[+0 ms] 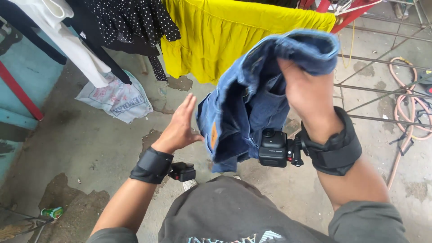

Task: The person unfolds a black polka-dot garment and hangs it on a clothes drying rack. They then pick up a pair of blue jeans, unfold them, and hang them on the same rack next to the other clothes.

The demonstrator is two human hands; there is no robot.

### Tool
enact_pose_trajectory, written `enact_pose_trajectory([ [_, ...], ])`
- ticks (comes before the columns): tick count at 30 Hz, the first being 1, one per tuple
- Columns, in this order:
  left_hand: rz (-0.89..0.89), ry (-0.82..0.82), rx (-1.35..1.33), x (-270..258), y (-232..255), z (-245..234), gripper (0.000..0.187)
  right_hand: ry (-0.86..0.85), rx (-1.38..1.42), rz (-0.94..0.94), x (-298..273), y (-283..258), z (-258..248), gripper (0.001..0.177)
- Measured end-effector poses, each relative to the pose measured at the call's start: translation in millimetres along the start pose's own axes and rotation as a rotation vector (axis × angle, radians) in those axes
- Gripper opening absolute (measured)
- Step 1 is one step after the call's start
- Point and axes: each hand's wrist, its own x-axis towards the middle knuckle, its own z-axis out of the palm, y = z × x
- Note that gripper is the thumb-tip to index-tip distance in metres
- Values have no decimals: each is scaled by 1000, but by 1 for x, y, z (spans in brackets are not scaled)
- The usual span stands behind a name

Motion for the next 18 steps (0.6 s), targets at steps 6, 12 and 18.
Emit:
enact_pose_trajectory([
  [6,59,-192,159,13,31,13,139,163,372,33,9,16,-21,16],
  [12,304,142,115,42,43,42,95,222,350,-36,14,24,-35,16],
  [18,232,378,-107,92,6,9,25,173,130,66,15,31,-86,15],
])
